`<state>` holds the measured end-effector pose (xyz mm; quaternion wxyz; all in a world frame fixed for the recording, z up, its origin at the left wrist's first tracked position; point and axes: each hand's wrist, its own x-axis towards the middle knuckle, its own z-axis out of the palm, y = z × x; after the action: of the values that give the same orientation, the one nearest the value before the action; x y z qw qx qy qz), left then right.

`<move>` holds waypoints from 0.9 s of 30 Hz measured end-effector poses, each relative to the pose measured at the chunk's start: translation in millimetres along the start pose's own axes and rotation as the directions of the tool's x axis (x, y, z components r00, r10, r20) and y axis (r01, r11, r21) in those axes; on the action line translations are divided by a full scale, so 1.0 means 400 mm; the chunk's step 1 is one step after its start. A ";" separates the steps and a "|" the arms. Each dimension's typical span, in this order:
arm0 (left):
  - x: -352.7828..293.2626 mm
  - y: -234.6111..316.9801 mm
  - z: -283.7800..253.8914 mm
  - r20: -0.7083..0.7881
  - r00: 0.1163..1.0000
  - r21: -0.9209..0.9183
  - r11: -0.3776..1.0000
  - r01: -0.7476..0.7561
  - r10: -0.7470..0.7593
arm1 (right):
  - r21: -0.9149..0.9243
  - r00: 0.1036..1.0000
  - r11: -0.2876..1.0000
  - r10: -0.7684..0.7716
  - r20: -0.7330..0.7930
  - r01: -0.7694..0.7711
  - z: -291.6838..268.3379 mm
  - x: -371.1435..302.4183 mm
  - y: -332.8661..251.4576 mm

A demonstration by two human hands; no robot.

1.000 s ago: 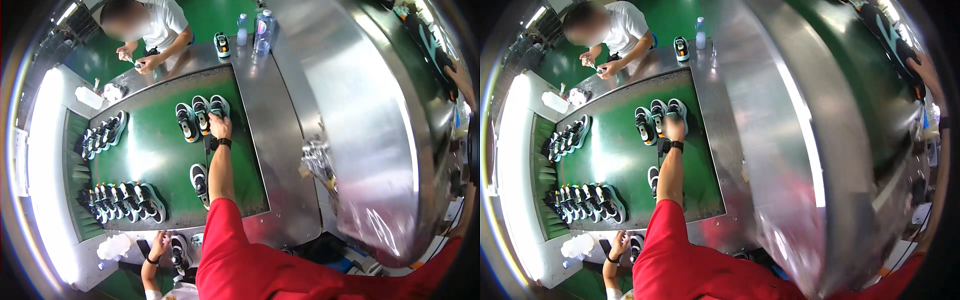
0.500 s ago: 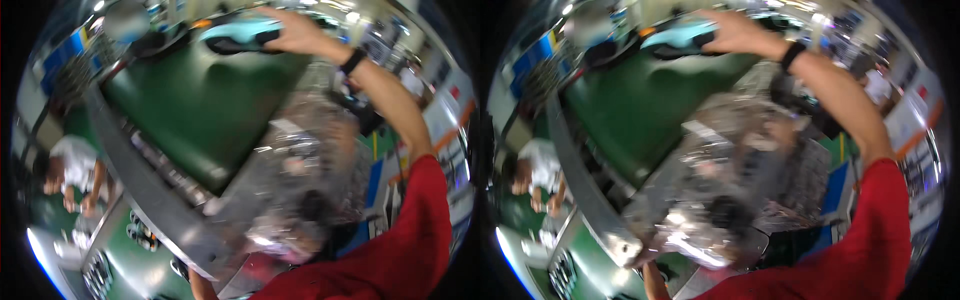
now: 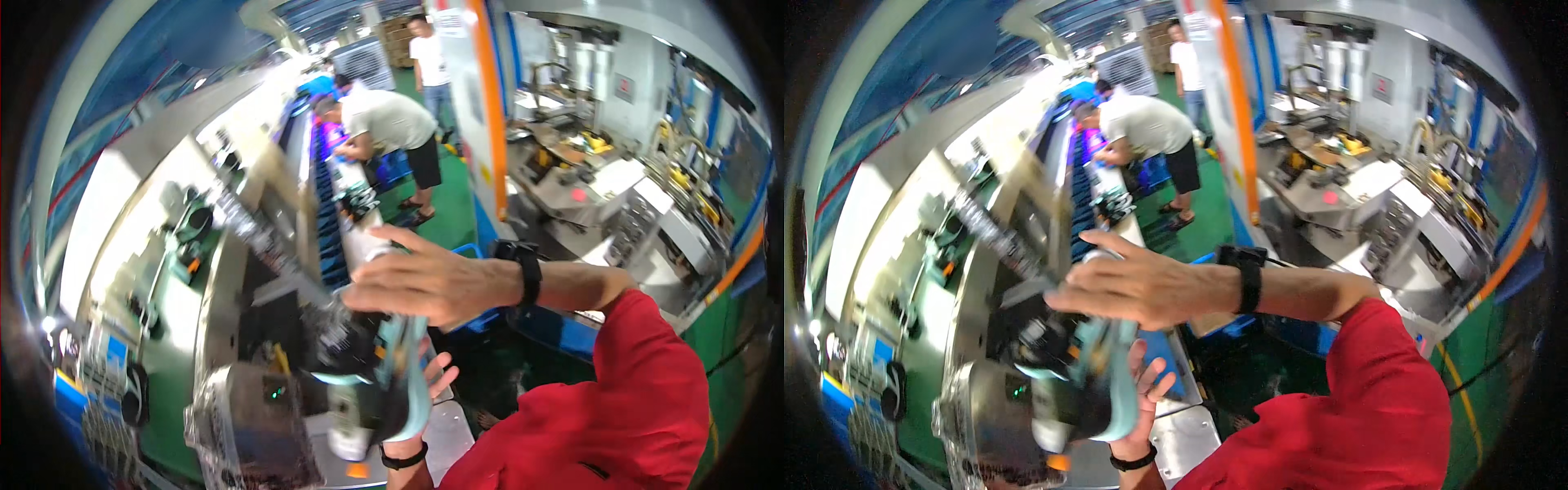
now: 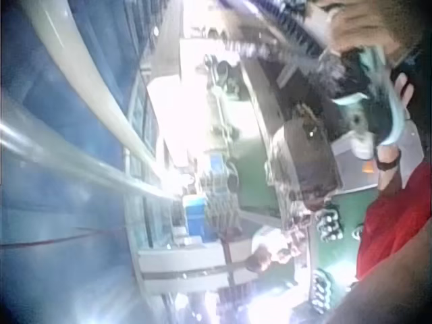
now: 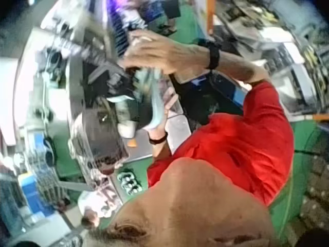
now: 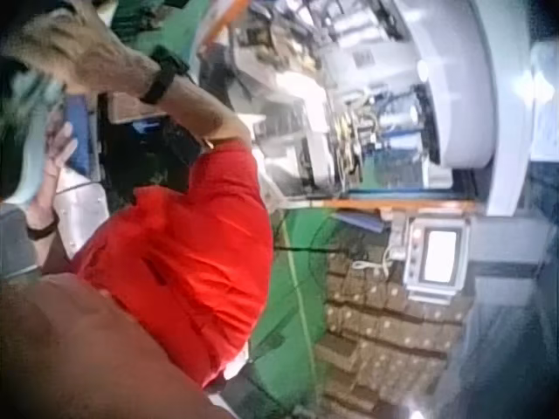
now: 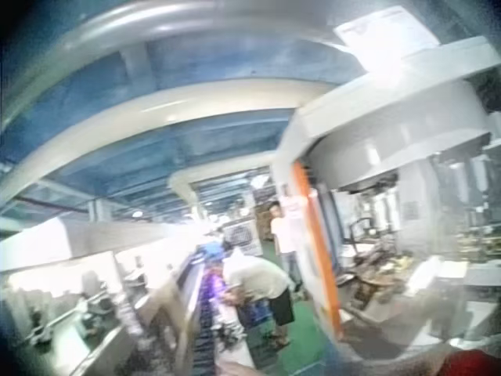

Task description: Transferring shoes from a manufacturing machine to a conveyor belt on a production line.

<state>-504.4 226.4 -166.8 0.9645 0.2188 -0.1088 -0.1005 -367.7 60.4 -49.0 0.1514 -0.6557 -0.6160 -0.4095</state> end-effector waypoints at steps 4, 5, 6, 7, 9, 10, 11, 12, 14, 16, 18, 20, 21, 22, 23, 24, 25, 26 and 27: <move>0.093 -0.318 0.097 0.124 0.976 0.099 0.981 0.168 -0.180 | -0.119 0.942 0.950 0.305 0.140 -0.290 -0.298 -0.331 -0.075; 0.124 -0.396 0.132 0.134 0.971 0.133 0.974 0.183 -0.200 | -0.163 0.871 0.877 0.473 0.130 -0.452 -0.347 -0.425 -0.094; 0.149 -0.471 0.150 0.183 0.966 0.164 0.975 0.151 -0.180 | -0.207 0.797 0.792 0.599 0.080 -0.574 -0.387 -0.524 -0.121; 0.170 -0.538 0.171 0.112 0.971 0.232 0.956 0.182 -0.212 | 0.072 0.661 0.657 0.745 0.091 -0.750 -0.446 -0.602 -0.157; 0.215 -0.698 0.198 -0.042 0.994 0.333 0.937 0.104 -0.096 | 0.768 0.370 0.025 0.886 0.280 -0.640 -0.532 -0.770 -0.225; 0.239 -0.777 0.277 0.081 0.994 0.464 0.885 0.029 -0.076 | 0.858 0.223 -0.197 0.916 0.334 -0.474 -0.585 -0.813 -0.255; 0.266 -0.870 0.288 0.104 0.991 0.584 0.812 0.003 -0.079 | 0.834 0.119 -0.148 0.962 0.247 -0.532 -0.615 -0.882 -0.272; 0.284 -0.967 0.297 0.134 0.988 0.691 0.722 -0.034 -0.082 | 0.798 0.020 -0.112 0.988 0.154 -0.592 -0.646 -0.953 -0.292; 0.282 -1.162 0.367 0.112 0.985 0.799 0.601 -0.013 -0.128 | 0.599 -0.248 -0.071 0.944 -0.218 -0.797 -0.711 -1.070 -0.327; 0.292 -1.352 0.403 0.164 0.928 0.908 0.419 -0.009 -0.335 | 0.568 -0.445 -0.207 0.836 -0.319 -0.797 -0.828 -1.244 -0.391; 0.315 -1.531 0.411 0.245 0.858 0.850 0.526 0.035 -0.452 | 0.661 -0.543 -0.198 0.754 -0.369 -0.724 -0.931 -1.400 -0.444; 0.363 -1.715 0.466 0.227 0.790 0.831 0.536 0.147 -0.570 | 0.680 -0.588 -0.170 0.672 -0.449 -0.713 -1.067 -1.540 -0.486; 0.405 -1.809 0.464 0.170 0.785 0.847 0.495 0.192 -0.596 | 0.664 -0.588 -0.169 0.652 -0.479 -0.728 -1.135 -1.576 -0.500; 0.451 -1.868 0.437 0.101 0.763 0.867 0.432 0.247 -0.639 | 0.660 -0.607 -0.178 0.612 -0.507 -0.730 -1.167 -1.578 -0.521; 0.495 -1.939 0.437 0.063 0.761 0.876 0.401 0.268 -0.646 | 0.607 -0.607 -0.219 0.564 -0.560 -0.764 -1.199 -1.609 -0.539; 0.548 -2.006 0.437 0.025 0.768 0.882 0.377 0.284 -0.639 | 0.549 -0.591 -0.256 0.529 -0.609 -0.795 -1.229 -1.640 -0.546; 0.614 -2.079 0.414 0.050 0.781 0.950 0.270 0.155 -0.623 | 0.550 -0.584 -0.239 0.516 -0.626 -0.800 -1.256 -1.652 -0.554; 0.673 -2.159 0.412 0.084 0.786 0.987 0.161 0.020 -0.613 | 0.543 -0.571 -0.220 0.500 -0.650 -0.810 -1.297 -1.661 -0.561; 0.699 -2.232 0.431 0.061 0.859 0.998 0.061 -0.035 -0.508 | 0.546 -0.610 -0.279 0.454 -0.650 -0.790 -1.344 -1.671 -0.567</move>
<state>-411.2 -699.5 -364.9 0.4898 0.7913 -0.3029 -0.2056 -704.5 -730.3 -269.1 0.5318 -0.5861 0.4080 -0.4553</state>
